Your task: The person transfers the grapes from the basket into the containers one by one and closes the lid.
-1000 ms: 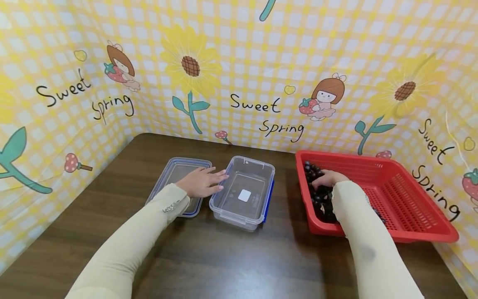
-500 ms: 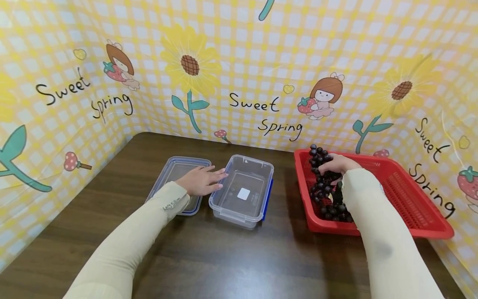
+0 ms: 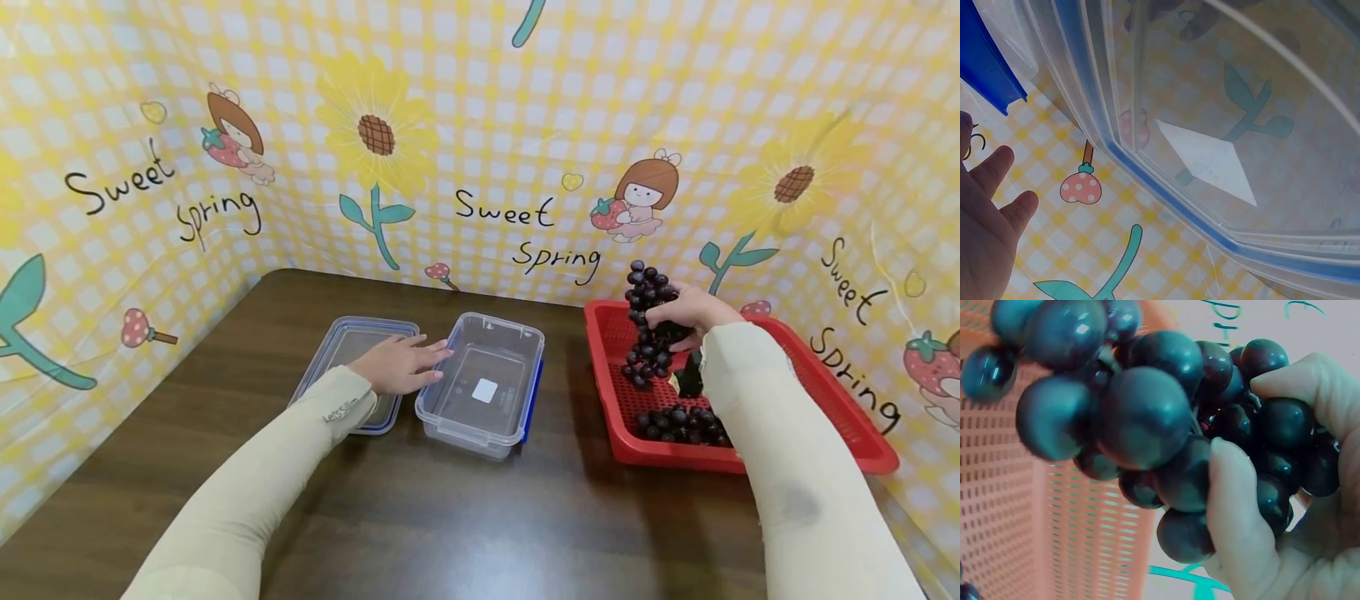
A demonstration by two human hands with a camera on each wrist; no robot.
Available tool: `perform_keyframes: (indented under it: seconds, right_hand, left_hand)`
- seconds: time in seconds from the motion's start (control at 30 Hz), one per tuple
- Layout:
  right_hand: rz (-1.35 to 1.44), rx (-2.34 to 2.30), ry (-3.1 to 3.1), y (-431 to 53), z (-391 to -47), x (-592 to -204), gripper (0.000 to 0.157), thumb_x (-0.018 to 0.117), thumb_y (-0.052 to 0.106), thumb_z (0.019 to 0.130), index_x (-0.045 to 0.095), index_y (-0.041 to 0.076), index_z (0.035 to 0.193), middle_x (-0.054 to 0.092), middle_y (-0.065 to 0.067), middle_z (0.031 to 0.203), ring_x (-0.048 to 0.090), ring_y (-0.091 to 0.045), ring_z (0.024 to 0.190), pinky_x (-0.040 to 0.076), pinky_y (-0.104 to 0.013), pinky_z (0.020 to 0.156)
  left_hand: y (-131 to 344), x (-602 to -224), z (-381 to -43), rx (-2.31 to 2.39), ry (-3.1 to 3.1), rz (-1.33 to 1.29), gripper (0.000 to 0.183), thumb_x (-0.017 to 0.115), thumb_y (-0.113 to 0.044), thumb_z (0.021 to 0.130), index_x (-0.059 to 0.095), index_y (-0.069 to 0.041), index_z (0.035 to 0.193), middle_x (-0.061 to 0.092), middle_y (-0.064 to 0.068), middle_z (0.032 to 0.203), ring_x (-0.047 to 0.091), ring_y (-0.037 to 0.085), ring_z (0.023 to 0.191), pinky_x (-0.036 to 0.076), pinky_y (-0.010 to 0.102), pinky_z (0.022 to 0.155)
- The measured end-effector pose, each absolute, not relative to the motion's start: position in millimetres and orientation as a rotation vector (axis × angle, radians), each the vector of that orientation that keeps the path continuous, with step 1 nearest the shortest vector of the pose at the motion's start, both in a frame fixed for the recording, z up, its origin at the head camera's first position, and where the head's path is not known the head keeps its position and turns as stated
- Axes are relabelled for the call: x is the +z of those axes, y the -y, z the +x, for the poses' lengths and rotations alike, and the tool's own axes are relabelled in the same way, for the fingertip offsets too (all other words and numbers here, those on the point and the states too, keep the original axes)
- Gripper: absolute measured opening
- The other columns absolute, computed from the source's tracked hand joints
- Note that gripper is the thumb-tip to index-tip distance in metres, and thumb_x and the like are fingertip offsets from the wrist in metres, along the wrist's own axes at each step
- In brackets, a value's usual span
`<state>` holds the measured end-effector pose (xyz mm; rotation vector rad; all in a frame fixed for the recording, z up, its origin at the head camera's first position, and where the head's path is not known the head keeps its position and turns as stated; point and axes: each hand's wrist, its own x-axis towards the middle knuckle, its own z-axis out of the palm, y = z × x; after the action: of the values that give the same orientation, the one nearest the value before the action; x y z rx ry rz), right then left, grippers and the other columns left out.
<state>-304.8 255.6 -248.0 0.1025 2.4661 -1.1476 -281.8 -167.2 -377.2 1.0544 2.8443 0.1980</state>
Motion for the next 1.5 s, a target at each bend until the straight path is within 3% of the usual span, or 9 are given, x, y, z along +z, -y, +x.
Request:
perform_keyframes:
  seconds: [0.3, 0.37, 0.57, 0.83, 1.23, 1.5]
  right_hand:
    - [0.088, -1.149, -2.545, -241.8, -297.2, -220.6, 0.090, 0.057, 0.012, 0.090, -0.006, 0.007, 0.153, 0.019, -0.034, 0.148, 0.036, -0.049, 0.126, 0.058, -0.033, 0.061]
    - [0.079, -1.153, -2.534, -237.4, -296.8, -219.7, 0.093, 0.057, 0.011, 0.089, -0.012, 0.009, 0.153, 0.016, -0.035, 0.149, 0.036, -0.049, 0.127, 0.058, -0.035, 0.063]
    - [0.038, -1.179, -2.534, -218.5, -296.8, -221.9, 0.089, 0.056, 0.008, 0.087, -0.001, 0.006, 0.154, 0.023, -0.034, 0.145, 0.040, -0.047, 0.123, 0.058, -0.036, 0.062]
    - [-0.029, -1.238, -2.520, -186.9, -294.6, -216.5, 0.085, 0.057, 0.006, 0.085, 0.008, 0.012, 0.154, 0.029, -0.029, 0.144, 0.042, -0.044, 0.121, 0.058, -0.038, 0.061]
    - [-0.079, -1.329, -2.450, -135.6, -295.8, -226.2, 0.087, 0.060, 0.004, 0.084, 0.011, 0.015, 0.155, 0.030, -0.023, 0.147, 0.043, -0.042, 0.123, 0.057, -0.047, 0.071]
    - [-0.120, -1.420, -2.424, -102.2, -288.9, -229.2, 0.082, 0.063, 0.005, 0.083, 0.021, 0.017, 0.153, 0.037, -0.020, 0.143, 0.048, -0.041, 0.119, 0.056, -0.049, 0.073]
  left_hand:
    - [167.5, -379.7, -281.5, 0.194, -2.850, 1.068, 0.053, 0.039, -0.038, 0.102, 0.040, -0.010, 0.147, 0.033, 0.009, 0.152, 0.029, 0.046, 0.135, 0.022, 0.062, 0.108]
    - [167.8, -379.1, -281.9, 0.189, -2.850, 1.075, 0.053, 0.038, -0.038, 0.102, 0.040, -0.010, 0.147, 0.033, 0.009, 0.152, 0.029, 0.047, 0.135, 0.022, 0.063, 0.107]
    - [169.5, -380.8, -283.4, 0.171, -2.860, 1.075, 0.052, 0.038, -0.037, 0.102, 0.040, -0.009, 0.147, 0.033, 0.010, 0.152, 0.029, 0.048, 0.135, 0.021, 0.064, 0.107]
    - [168.8, -380.3, -282.3, 0.179, -2.862, 1.082, 0.052, 0.038, -0.036, 0.102, 0.041, -0.009, 0.146, 0.034, 0.010, 0.152, 0.030, 0.048, 0.135, 0.021, 0.064, 0.107]
    - [166.7, -382.3, -283.3, 0.171, -2.865, 1.077, 0.051, 0.038, -0.035, 0.103, 0.040, -0.009, 0.147, 0.034, 0.009, 0.152, 0.029, 0.047, 0.135, 0.020, 0.063, 0.108]
    - [168.7, -383.4, -284.2, 0.157, -2.871, 1.095, 0.051, 0.038, -0.035, 0.103, 0.040, -0.008, 0.146, 0.034, 0.010, 0.151, 0.030, 0.048, 0.134, 0.021, 0.064, 0.107]
